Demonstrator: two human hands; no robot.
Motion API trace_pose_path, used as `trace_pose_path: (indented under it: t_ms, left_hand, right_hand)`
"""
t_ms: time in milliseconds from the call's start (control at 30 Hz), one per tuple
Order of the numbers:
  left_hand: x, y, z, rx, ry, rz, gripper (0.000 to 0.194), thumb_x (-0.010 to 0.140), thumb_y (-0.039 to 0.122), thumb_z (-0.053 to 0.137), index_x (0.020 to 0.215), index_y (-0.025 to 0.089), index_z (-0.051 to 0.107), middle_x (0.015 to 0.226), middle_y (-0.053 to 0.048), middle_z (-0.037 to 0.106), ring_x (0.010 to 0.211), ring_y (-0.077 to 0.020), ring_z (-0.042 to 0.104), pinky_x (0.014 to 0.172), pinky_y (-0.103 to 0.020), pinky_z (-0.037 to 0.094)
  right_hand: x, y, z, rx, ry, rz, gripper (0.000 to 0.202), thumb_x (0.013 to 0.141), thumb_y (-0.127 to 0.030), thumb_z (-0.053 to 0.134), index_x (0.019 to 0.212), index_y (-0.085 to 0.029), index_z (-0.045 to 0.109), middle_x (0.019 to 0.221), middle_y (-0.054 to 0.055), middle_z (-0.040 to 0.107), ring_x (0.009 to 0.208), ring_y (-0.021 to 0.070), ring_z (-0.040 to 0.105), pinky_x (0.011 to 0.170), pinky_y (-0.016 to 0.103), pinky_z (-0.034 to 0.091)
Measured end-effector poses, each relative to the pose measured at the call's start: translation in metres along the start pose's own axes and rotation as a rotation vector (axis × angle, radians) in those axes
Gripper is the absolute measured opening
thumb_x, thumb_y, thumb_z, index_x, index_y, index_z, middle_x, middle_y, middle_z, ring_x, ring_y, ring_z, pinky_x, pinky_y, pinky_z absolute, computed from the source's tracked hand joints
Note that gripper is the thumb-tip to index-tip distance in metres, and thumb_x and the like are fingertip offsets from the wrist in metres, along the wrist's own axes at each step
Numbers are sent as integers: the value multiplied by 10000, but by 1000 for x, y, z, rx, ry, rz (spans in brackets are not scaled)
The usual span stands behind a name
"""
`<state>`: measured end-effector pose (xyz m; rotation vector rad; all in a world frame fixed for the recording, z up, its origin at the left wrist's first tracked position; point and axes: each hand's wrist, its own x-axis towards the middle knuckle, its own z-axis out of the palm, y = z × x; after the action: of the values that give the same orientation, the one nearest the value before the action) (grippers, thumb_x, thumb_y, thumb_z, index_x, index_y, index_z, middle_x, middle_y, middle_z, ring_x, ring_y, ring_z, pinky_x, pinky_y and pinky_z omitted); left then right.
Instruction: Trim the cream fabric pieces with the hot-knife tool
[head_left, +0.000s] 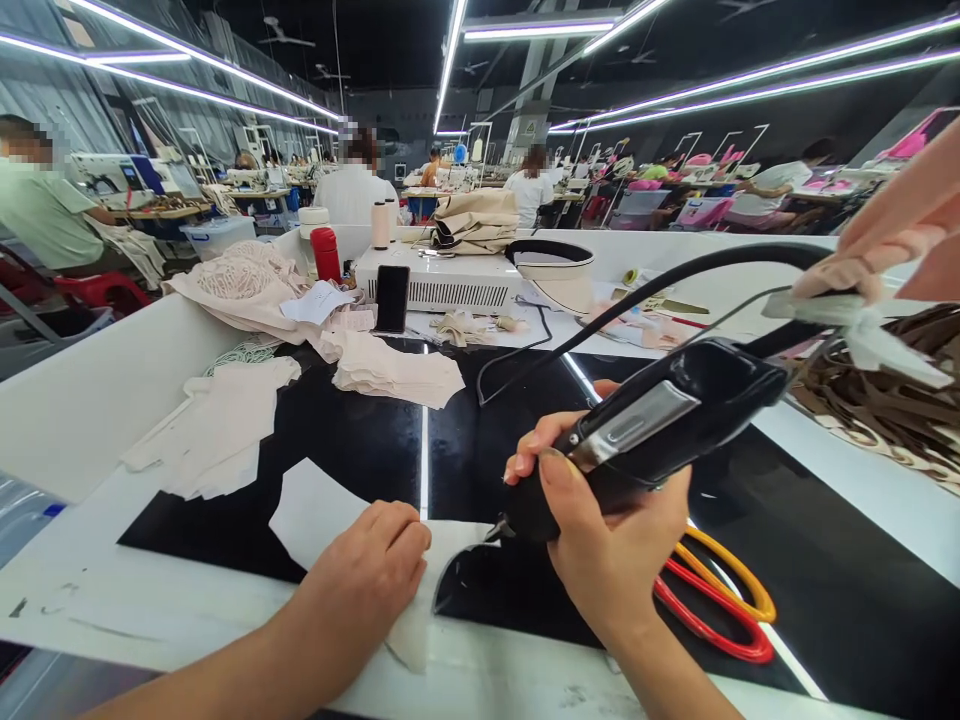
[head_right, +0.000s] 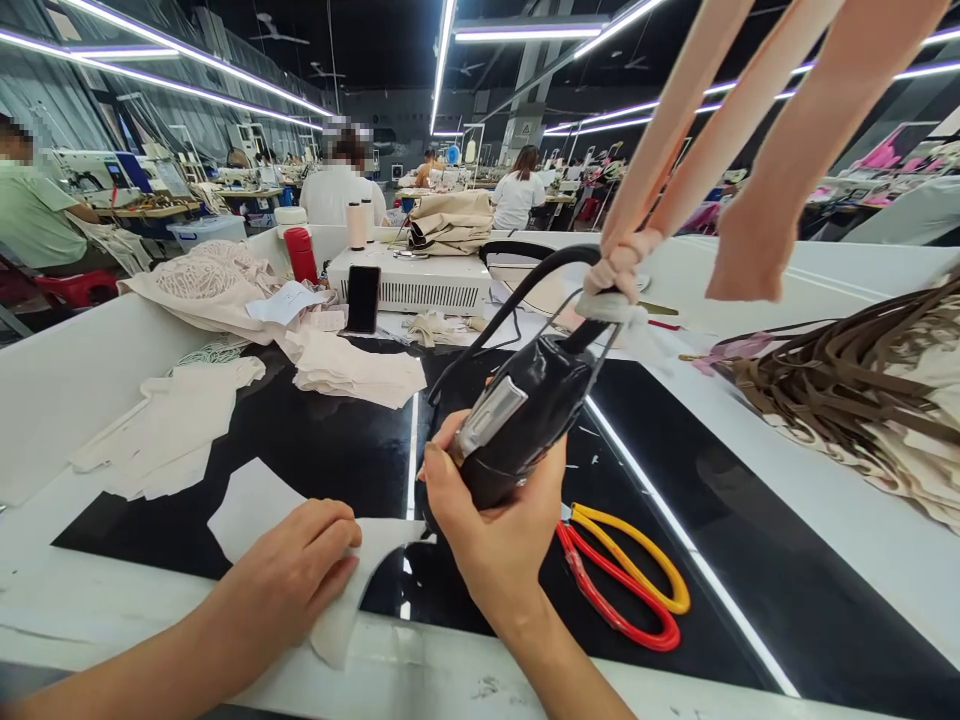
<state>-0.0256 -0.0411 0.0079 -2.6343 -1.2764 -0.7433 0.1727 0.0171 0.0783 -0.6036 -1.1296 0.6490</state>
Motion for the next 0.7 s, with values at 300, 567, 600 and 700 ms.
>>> trace_pose_path:
  t_ms: [300, 567, 600, 700]
  left_hand:
    - [6, -15, 12, -111, -54, -25, 317, 1029, -76, 441, 1015, 211, 575, 1000, -35, 682, 891, -215, 718, 797, -340, 668]
    - [11, -20, -1, -140, -242, -12, 325, 946, -109, 566, 1045, 191, 640, 1155, -72, 757, 1019, -238, 750, 910, -365, 692]
    - [12, -21, -1, -146, -248, -6, 312, 956, -101, 580, 1049, 189, 648, 1163, -74, 760, 1031, -239, 753, 916, -362, 692]
    - [11, -24, 2, -145, -236, 20, 266, 1002, -65, 596, 1053, 186, 666, 1184, -82, 764, 1049, -236, 758, 910, -344, 689]
  right_hand:
    - [-11, -12, 1, -1, 12, 10, 518, 831, -74, 848, 1244, -345, 692, 834, -95, 791, 510, 117, 650, 426, 235, 566]
    - [-21, -18, 0, 24, -13, 10, 506, 855, -80, 874, 1265, -326, 706, 849, -72, 791, 561, 130, 697, 494, 246, 626]
    - [-22, -19, 0, 23, -11, 10, 502, 856, -85, 880, 1262, -323, 702, 847, -70, 790, 556, 129, 691, 493, 245, 623]
    - [-25, -18, 2, 5, 13, 19, 498, 862, -135, 912, 1268, -309, 681, 836, -60, 778, 575, 140, 693, 510, 254, 629]
